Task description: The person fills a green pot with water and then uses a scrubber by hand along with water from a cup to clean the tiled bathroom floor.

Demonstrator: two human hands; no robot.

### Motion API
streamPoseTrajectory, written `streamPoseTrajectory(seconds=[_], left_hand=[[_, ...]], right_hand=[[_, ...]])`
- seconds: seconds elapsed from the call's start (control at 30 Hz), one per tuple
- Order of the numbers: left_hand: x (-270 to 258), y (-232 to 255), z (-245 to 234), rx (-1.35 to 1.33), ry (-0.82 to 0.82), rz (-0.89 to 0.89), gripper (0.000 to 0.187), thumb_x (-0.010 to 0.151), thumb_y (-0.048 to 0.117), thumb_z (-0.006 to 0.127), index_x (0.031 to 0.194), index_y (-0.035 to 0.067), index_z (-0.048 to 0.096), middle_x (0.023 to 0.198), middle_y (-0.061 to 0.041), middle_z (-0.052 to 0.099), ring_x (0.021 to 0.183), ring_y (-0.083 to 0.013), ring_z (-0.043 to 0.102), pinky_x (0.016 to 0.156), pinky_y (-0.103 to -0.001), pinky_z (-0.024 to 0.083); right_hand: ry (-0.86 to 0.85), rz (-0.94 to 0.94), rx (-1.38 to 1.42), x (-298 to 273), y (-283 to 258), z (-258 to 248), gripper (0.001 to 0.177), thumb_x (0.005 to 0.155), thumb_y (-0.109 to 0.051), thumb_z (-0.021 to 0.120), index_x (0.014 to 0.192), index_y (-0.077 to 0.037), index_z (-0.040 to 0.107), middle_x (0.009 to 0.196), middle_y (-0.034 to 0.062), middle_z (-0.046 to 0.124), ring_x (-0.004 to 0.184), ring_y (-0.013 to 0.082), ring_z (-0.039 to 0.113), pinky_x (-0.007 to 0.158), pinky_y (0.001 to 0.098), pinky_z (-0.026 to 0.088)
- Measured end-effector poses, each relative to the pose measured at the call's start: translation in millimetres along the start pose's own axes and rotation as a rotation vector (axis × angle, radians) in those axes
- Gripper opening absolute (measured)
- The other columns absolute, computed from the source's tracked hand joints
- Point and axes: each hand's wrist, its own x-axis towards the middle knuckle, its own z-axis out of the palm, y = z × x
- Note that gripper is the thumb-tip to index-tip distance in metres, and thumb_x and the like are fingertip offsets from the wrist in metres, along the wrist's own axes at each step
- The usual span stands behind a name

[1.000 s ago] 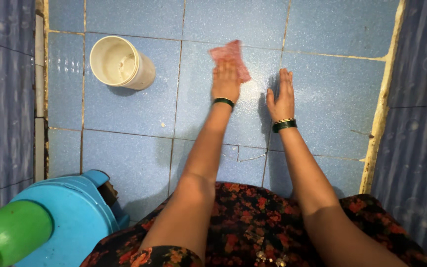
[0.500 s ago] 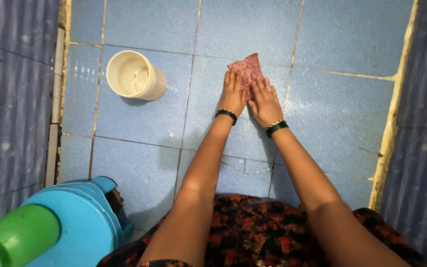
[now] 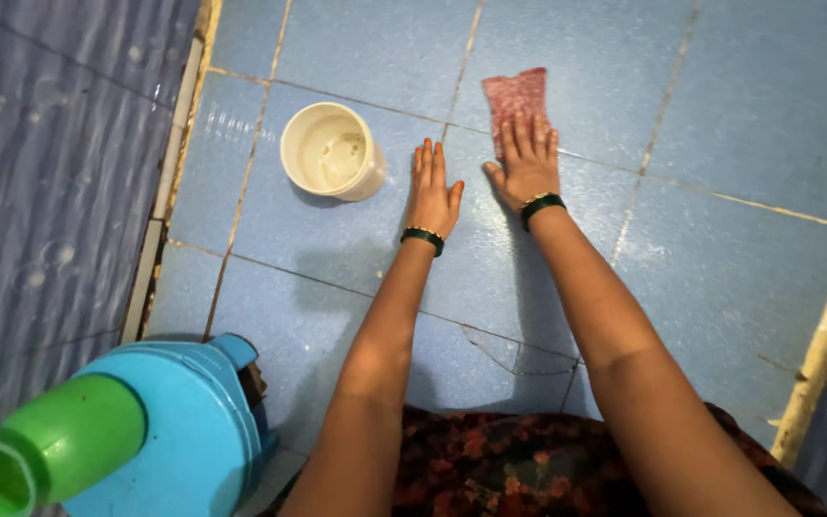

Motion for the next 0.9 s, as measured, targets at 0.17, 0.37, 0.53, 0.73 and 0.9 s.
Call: streamPoseTrajectory(seconds=[0.17,0.37,0.53,0.73,0.9], left_hand=[[10.4,-46.5,-8.8,-0.195,0.199,-0.054,0.083,0.101,0.021,0.062,0.161,-0.006,0.011,0.169,-0.03,0.015,0.158,-0.0458,0.015,0.13,-0.047,0.017],[-0.8,-96.1,-22.8,-0.203,0.507,-0.293,0.087,0.101,0.028,0.061,0.16,-0.009,0.009,0.166,-0.034,0.016,0.156,-0.045,0.019,0.129,-0.044,0.017],[-11.5,-117.6,-20.2,-0.19,0.627,-0.374,0.08,0.102,0.027,0.057,0.16,-0.01,0.015,0.166,-0.035,0.019,0.158,-0.0455,0.018,0.13,-0.046,0.016],[-12.9,-65.3,-5.1,-0.096,0.426,-0.38,0.074,0.103,0.027,0.056,0.161,-0.004,0.021,0.168,-0.03,0.018,0.157,-0.0473,0.015,0.127,-0.05,0.019],[-10.6,-3.3,21.9,-0.124,0.187,-0.109,0.075,0.103,0.026,0.057,0.162,-0.002,0.021,0.17,-0.027,0.014,0.157,-0.0482,0.015,0.128,-0.051,0.022]], right_hand=[[-0.107,-0.282,-0.059,12.1,-66.8,27.6,0.078,0.099,-0.057,0.046,0.161,-0.013,0.032,0.171,0.0114,0.017,0.158,0.0348,0.006,0.124,0.0587,-0.001],[-0.081,-0.567,-0.031,-12.9,-127.2,35.0,0.083,0.094,-0.06,0.051,0.159,-0.01,0.036,0.167,0.0125,0.023,0.156,0.0344,0.013,0.125,0.0558,0.007],[-0.184,-0.647,-0.077,-29.2,-145.8,40.4,0.076,0.096,-0.053,0.054,0.151,-0.002,0.043,0.171,0.0163,0.026,0.16,0.0315,0.018,0.13,0.047,0.015],[-0.107,-0.597,-0.05,3.8,-117.4,68.4,0.069,0.099,-0.04,0.05,0.158,-0.006,0.039,0.17,0.0148,0.026,0.159,0.0311,0.018,0.129,0.0469,0.013],[-0.241,-0.17,-0.066,44.7,-23.2,12.4,0.082,0.096,-0.055,0.052,0.16,-0.01,0.029,0.17,0.017,0.019,0.156,0.0355,0.009,0.124,0.0576,0.002]])
